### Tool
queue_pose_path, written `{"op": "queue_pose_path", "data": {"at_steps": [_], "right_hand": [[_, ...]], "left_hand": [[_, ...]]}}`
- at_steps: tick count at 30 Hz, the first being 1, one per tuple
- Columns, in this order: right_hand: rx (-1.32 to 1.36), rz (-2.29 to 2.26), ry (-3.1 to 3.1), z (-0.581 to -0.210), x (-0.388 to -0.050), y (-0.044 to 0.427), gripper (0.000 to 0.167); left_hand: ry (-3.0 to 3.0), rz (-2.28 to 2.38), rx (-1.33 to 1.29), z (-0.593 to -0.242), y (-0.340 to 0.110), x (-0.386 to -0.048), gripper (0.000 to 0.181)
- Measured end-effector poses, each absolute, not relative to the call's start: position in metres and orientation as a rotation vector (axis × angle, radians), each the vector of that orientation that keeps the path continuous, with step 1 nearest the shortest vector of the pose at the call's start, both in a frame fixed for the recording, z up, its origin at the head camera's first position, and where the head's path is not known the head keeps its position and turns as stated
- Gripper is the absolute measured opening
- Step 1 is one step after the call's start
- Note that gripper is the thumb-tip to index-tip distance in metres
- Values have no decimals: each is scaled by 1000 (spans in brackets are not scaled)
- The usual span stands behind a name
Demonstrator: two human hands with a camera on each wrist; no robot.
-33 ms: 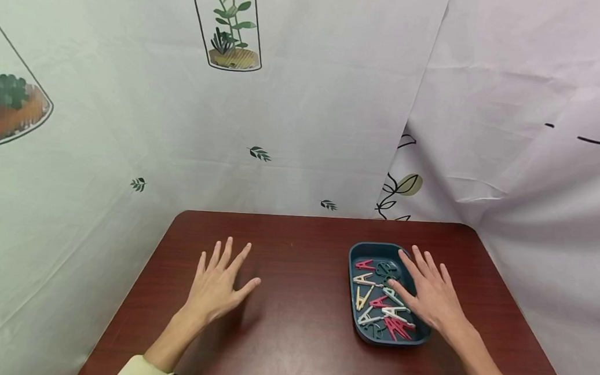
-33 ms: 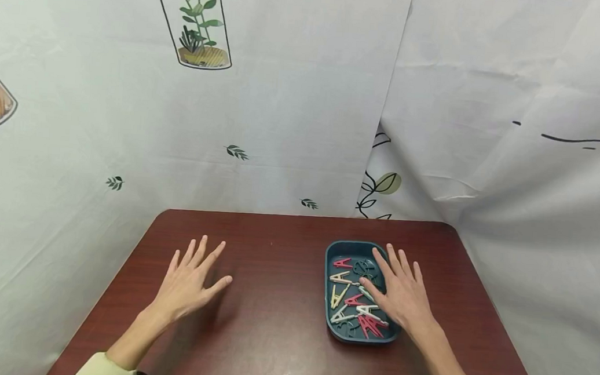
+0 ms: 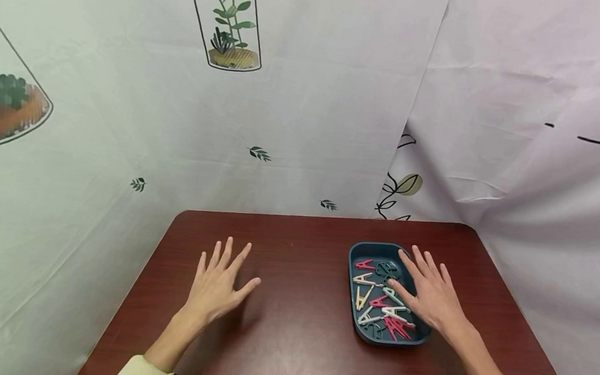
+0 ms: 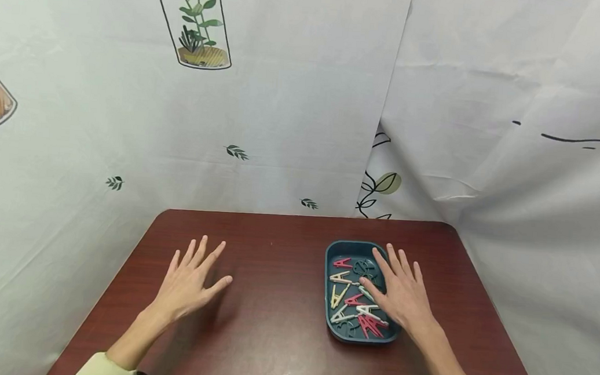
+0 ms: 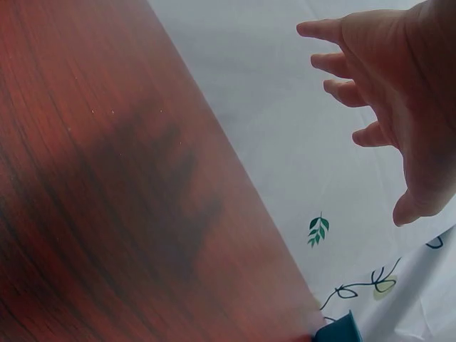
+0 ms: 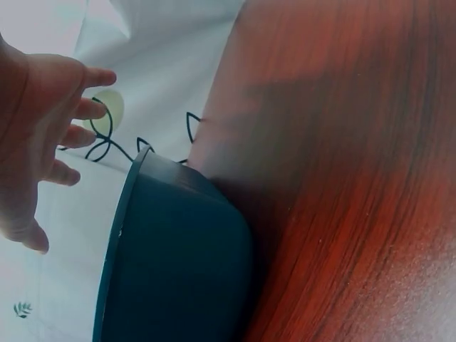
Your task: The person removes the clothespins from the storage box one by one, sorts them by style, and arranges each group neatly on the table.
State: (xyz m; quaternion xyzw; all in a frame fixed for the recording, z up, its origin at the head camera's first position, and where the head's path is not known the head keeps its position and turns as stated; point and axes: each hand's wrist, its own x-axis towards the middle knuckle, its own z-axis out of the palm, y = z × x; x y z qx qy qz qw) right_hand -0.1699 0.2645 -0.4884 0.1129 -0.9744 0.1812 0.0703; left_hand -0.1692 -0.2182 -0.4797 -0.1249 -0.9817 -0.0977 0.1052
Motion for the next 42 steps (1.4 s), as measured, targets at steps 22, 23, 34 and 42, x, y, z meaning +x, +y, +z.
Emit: {"op": "queue_pose_path", "data": {"at_steps": [22, 23, 34, 42], "right_hand": [[211, 1180, -2769, -505, -169, 290, 76], [200, 1213, -2747, -507, -168, 291, 75], [216, 1531, -2517, -533, -170, 287, 68], [274, 1665, -2406, -547, -170, 282, 68]], "left_hand": [[-2836, -676, -397, -474, -185, -192, 96], [-2824, -725, -401, -473, -181, -194, 97], [-2556, -1318, -405, -472, -128, -215, 87], [-2381, -1538, -460, -480, -83, -221, 77]]}}
